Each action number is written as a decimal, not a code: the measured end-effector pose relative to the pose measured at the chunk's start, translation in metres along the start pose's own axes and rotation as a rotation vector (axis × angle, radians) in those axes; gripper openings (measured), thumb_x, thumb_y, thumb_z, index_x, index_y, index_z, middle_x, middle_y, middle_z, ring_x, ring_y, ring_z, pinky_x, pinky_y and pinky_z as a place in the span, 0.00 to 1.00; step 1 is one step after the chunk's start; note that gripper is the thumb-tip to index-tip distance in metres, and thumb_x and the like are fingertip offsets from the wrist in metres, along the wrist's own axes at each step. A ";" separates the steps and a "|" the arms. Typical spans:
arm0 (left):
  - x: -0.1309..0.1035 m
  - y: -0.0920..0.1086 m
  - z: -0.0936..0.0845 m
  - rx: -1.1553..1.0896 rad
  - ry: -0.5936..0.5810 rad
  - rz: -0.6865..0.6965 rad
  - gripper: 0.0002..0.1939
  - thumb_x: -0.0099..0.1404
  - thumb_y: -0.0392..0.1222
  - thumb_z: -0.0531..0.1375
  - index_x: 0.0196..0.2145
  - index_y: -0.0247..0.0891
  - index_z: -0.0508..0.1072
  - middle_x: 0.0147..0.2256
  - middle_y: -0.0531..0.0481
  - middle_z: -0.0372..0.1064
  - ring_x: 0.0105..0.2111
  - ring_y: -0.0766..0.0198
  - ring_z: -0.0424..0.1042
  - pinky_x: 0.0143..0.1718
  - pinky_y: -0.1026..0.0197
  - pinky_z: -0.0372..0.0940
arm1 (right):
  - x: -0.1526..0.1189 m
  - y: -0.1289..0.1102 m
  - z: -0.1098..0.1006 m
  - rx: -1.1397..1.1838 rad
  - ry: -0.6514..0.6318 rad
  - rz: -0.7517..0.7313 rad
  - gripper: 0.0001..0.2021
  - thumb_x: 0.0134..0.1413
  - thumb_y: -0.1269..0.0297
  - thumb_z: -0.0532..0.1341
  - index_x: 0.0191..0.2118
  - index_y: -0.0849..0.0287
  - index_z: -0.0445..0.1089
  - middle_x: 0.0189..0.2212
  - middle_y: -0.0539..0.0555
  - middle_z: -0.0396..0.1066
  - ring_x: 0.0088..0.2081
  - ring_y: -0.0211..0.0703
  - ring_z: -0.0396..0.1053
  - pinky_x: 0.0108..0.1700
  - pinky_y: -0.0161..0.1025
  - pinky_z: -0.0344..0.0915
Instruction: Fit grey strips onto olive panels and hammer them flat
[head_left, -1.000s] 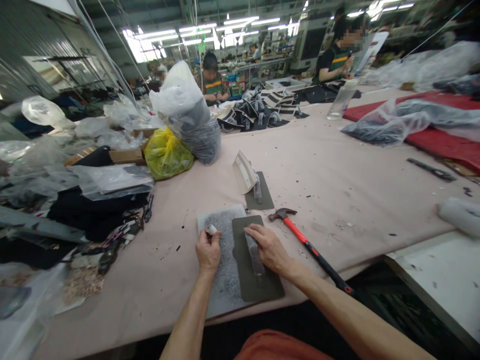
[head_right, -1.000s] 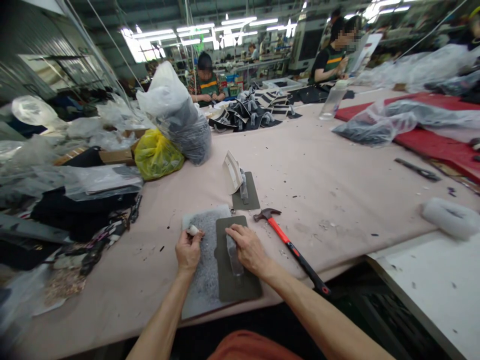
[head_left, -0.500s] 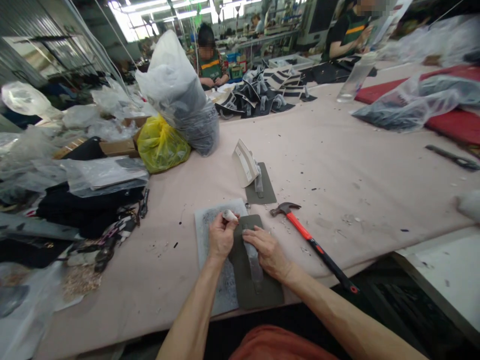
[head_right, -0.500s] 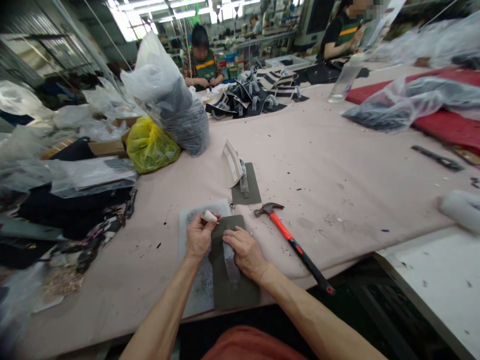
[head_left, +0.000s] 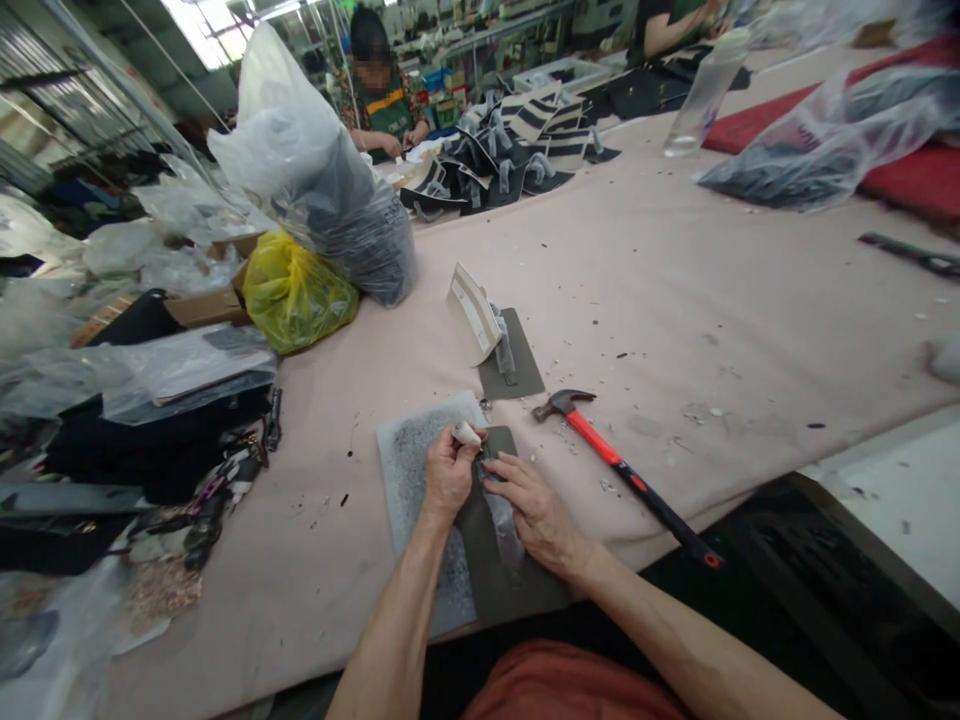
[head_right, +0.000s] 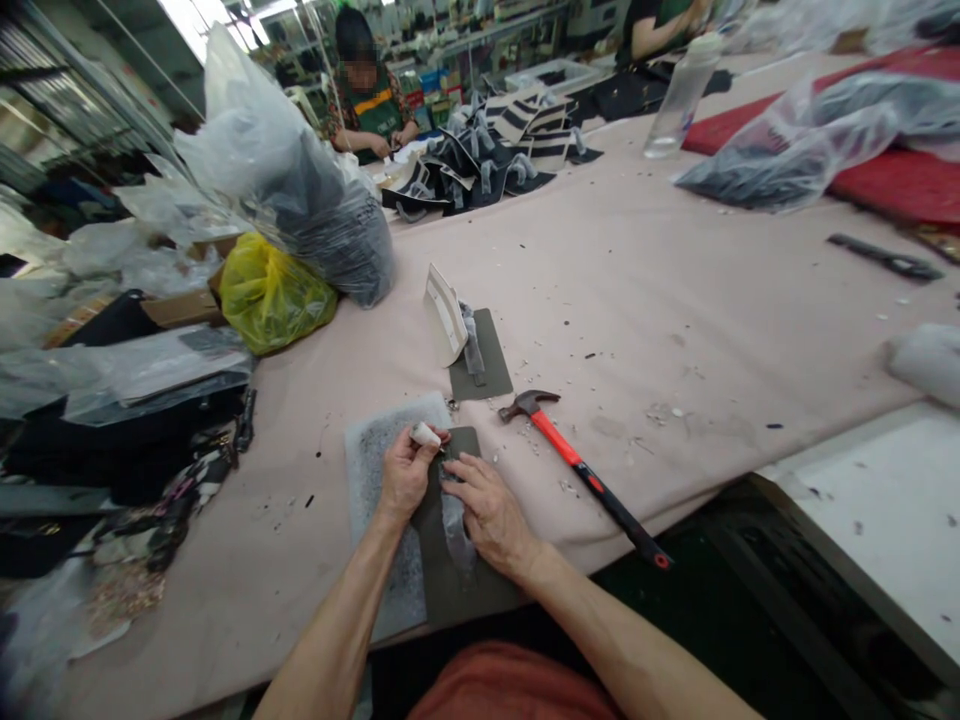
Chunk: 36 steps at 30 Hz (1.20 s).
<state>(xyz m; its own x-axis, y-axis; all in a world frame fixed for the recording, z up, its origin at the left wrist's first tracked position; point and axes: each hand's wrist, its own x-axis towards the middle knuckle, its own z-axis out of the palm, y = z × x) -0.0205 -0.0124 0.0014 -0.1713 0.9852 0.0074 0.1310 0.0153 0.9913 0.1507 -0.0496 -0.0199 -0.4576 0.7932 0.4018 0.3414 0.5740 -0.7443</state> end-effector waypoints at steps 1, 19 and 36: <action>0.000 0.001 0.000 0.020 -0.006 0.005 0.11 0.64 0.45 0.61 0.42 0.38 0.73 0.40 0.46 0.78 0.41 0.58 0.77 0.48 0.55 0.70 | 0.000 0.001 -0.001 0.016 0.004 -0.005 0.27 0.51 0.81 0.50 0.53 0.54 0.72 0.58 0.56 0.69 0.65 0.48 0.57 0.64 0.59 0.59; -0.004 0.009 0.003 0.293 -0.045 0.189 0.09 0.62 0.36 0.58 0.39 0.41 0.76 0.36 0.49 0.78 0.37 0.58 0.76 0.42 0.59 0.68 | 0.004 0.022 -0.092 -0.370 0.152 0.396 0.19 0.51 0.74 0.55 0.50 0.61 0.69 0.50 0.64 0.70 0.54 0.55 0.65 0.58 0.54 0.61; -0.008 0.008 0.002 0.273 -0.052 0.245 0.08 0.61 0.35 0.59 0.37 0.42 0.77 0.34 0.50 0.78 0.34 0.58 0.75 0.38 0.60 0.66 | 0.061 -0.067 -0.129 -0.174 0.115 0.426 0.17 0.64 0.50 0.47 0.30 0.55 0.61 0.20 0.49 0.61 0.20 0.37 0.55 0.24 0.36 0.50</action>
<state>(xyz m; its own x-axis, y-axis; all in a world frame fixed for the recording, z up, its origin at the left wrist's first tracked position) -0.0163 -0.0198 0.0091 -0.0533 0.9727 0.2261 0.4188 -0.1838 0.8893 0.2058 -0.0135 0.1232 -0.1566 0.9771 0.1442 0.6160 0.2108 -0.7590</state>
